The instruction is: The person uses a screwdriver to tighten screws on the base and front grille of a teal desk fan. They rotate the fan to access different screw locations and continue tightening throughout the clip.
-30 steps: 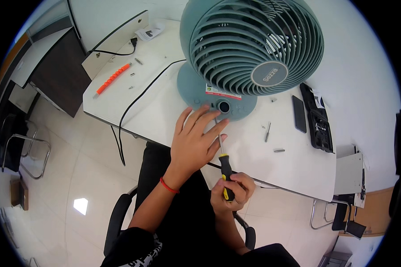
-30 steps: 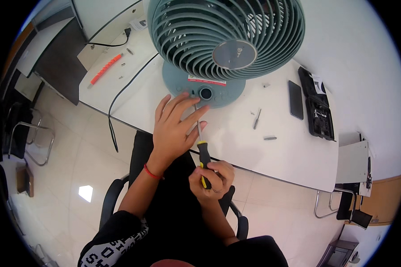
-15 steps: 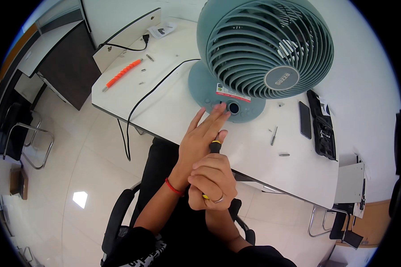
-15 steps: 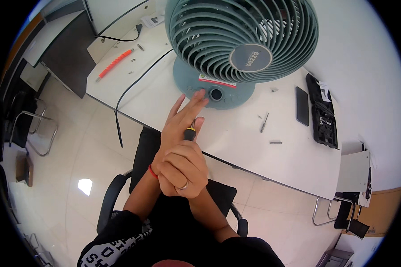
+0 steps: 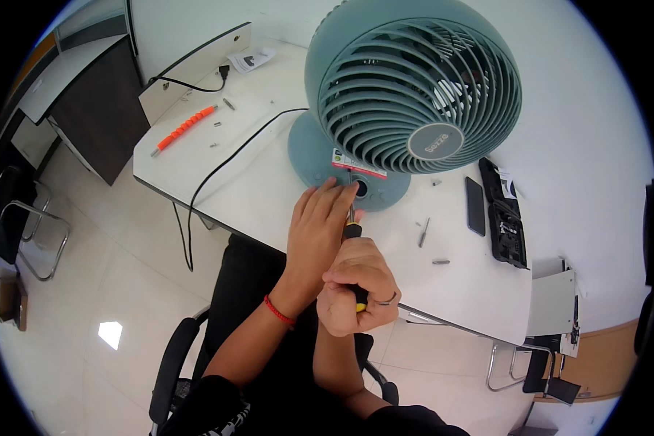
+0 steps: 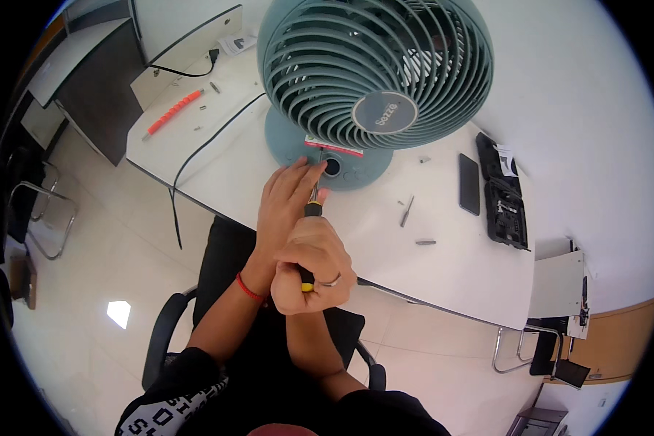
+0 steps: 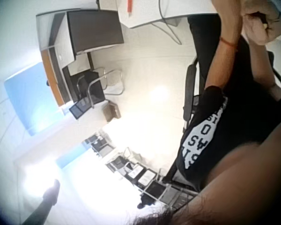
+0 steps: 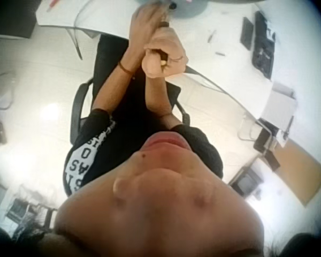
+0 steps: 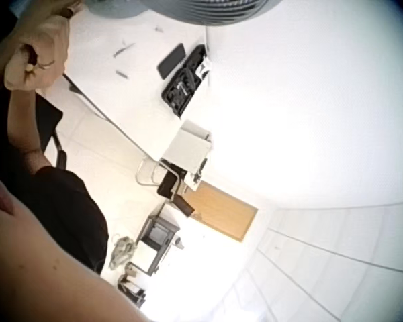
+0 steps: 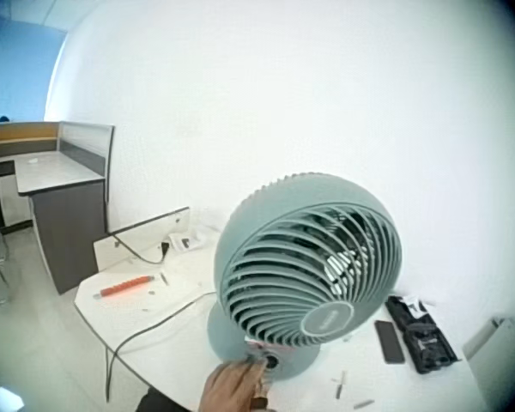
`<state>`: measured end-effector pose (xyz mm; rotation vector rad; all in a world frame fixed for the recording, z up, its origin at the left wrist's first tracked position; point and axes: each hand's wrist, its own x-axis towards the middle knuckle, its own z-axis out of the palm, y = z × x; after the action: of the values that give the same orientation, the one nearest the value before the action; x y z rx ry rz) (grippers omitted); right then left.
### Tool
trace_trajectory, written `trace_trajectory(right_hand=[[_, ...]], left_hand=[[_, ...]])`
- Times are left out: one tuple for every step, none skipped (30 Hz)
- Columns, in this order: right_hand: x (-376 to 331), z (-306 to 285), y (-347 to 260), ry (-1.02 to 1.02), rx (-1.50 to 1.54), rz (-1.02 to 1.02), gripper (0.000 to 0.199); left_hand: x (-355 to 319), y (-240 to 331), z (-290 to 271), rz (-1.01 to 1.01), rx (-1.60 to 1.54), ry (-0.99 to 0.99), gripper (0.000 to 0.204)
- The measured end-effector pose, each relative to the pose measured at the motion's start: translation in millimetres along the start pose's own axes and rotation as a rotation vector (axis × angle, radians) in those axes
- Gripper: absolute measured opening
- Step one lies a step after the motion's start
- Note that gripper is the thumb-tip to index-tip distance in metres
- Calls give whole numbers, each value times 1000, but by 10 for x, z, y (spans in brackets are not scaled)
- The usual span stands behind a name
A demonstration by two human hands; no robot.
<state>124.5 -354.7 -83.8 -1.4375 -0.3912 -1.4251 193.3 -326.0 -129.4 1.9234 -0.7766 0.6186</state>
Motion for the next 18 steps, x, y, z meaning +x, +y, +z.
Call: trace_trajectory(right_hand=[[11,-24,15,-8,-12,22,28],[22,-55,22,-3,3,8,28],[34,-81,24,-20,-3,26,27],[48,-96,31,-14,17,24,27],[68,-107,34,-27,20,35,27],[85,-110,36,-24,46,28,28],[104,-115,32,7,83,28,28],[122,-114,25,-51,38,25,28],[137,-108,22,-82,7,20,28],[156,-115,8,-158,-45,39,28],[170,-115,0,-125,-17,35,28],[184,-128,-18,-137,-14,61,28],[197,-144,-42,-120,10,69,28],[202,-141,-38,-136,1,94,28],[210,-147,-43,-124,15,95,28],[213,-149,-42,-103,27,106,28],[215,-149,-37,-129,18,84,28],[219,-153,-35,-145,6,73,29]], left_hand=[[4,21,22,-34,-12,-22,44],[2,40,38,-19,-5,0,44],[-2,54,46,-16,3,9,44],[1,66,52,-6,10,31,44],[12,75,58,8,34,30,42],[23,81,60,23,53,42,41],[26,91,58,36,69,56,40],[38,96,60,22,64,60,40],[54,96,65,14,57,71,39],[63,96,64,-8,54,68,39],[72,95,63,23,63,91,39],[65,102,54,38,75,93,39],[53,109,41,56,81,101,38],[55,110,37,45,80,89,39],[47,115,30,42,73,87,39],[53,113,30,45,62,96,39],[60,108,31,39,64,88,39],[65,107,32,40,61,89,39]])
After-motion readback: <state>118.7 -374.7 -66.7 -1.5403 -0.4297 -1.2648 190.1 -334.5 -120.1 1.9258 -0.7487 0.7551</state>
